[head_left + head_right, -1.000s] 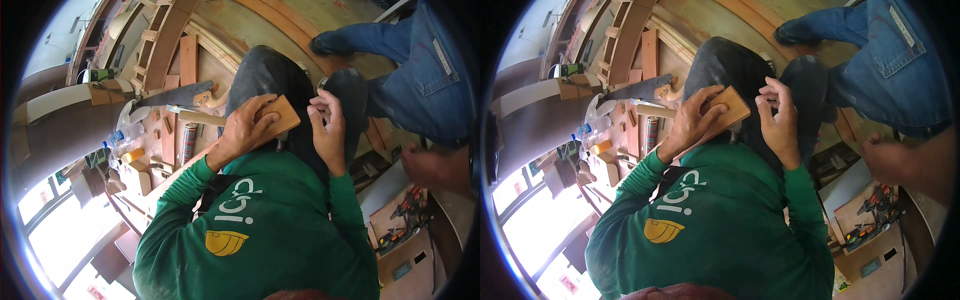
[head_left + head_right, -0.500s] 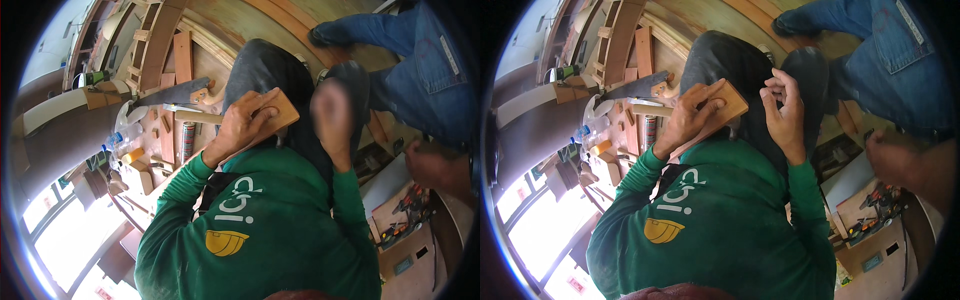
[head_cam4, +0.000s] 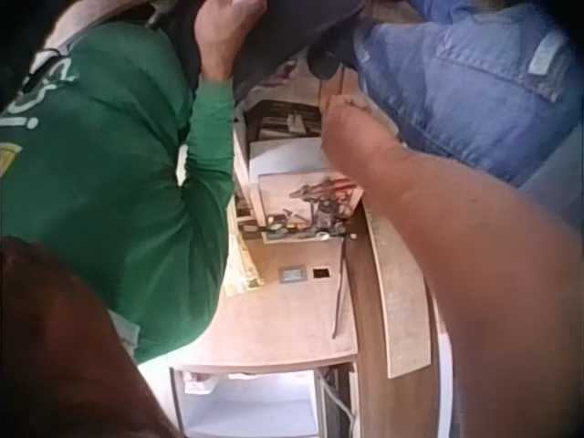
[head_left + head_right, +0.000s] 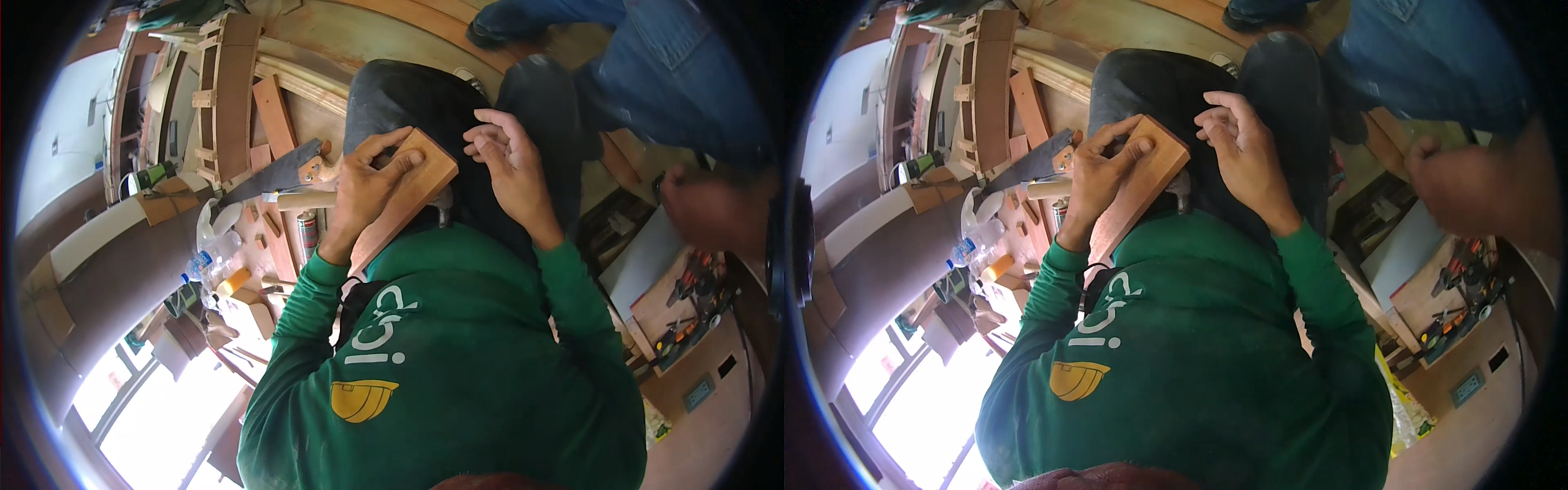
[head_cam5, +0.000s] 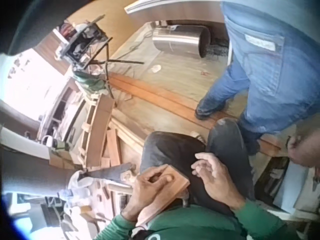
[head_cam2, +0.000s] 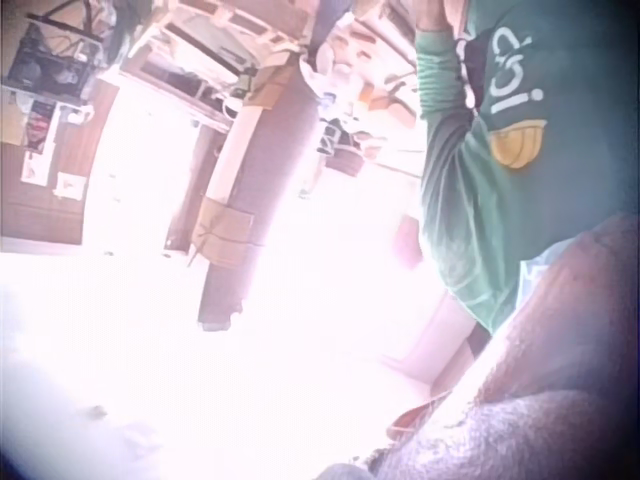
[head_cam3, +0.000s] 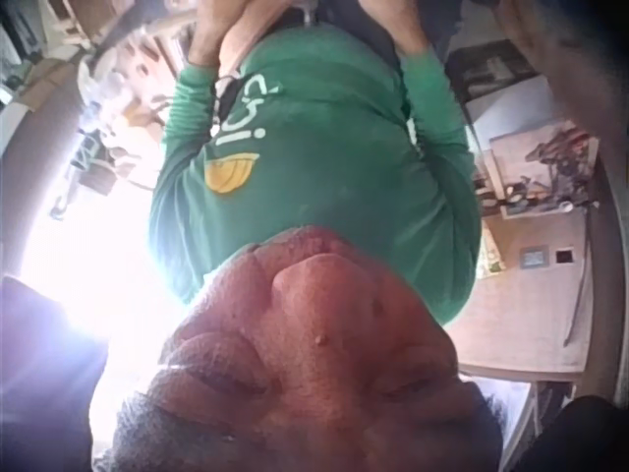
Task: The person applies adhesive from a tube to a small wooden block and joins it to the end of a wooden board while sitting on the floor. They then tap the wood with a hammer and use a pencil to mark another wooden board.
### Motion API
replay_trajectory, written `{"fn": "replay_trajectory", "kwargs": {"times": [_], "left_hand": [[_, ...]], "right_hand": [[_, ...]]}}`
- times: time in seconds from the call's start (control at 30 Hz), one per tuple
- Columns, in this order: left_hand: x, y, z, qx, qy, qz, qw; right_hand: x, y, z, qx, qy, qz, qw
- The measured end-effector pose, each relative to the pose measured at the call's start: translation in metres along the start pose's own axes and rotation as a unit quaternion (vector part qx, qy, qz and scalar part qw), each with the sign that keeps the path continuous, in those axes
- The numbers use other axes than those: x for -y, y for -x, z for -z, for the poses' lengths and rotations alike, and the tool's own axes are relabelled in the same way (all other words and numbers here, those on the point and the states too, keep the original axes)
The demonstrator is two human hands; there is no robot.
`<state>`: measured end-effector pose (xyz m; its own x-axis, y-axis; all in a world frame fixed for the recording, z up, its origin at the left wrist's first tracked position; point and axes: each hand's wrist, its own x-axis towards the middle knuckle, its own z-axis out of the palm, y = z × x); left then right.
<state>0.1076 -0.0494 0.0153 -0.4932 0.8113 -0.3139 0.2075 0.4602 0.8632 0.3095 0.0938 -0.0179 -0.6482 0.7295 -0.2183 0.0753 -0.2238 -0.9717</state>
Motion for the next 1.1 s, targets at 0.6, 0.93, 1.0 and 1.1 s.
{"fn": "replay_trajectory", "kwargs": {"times": [0.6,0.93,1.0,1.1], "left_hand": [[0.015,-0.009,-0.002,-0.016,0.048,0.022,0.998],[0.014,-0.008,-0.004,-0.019,0.06,0.022,0.998],[0.015,-0.008,-0.004,-0.019,0.062,0.018,0.998],[0.014,-0.008,-0.004,-0.019,0.06,0.013,0.998]], "right_hand": [[-0.017,0.032,-0.011,0.007,-0.085,-0.083,0.993],[-0.018,0.032,-0.011,0.012,-0.064,-0.076,0.995],[-0.017,0.032,-0.011,0.01,-0.061,-0.078,0.995],[-0.019,0.032,-0.012,0.01,-0.065,-0.079,0.995]]}}
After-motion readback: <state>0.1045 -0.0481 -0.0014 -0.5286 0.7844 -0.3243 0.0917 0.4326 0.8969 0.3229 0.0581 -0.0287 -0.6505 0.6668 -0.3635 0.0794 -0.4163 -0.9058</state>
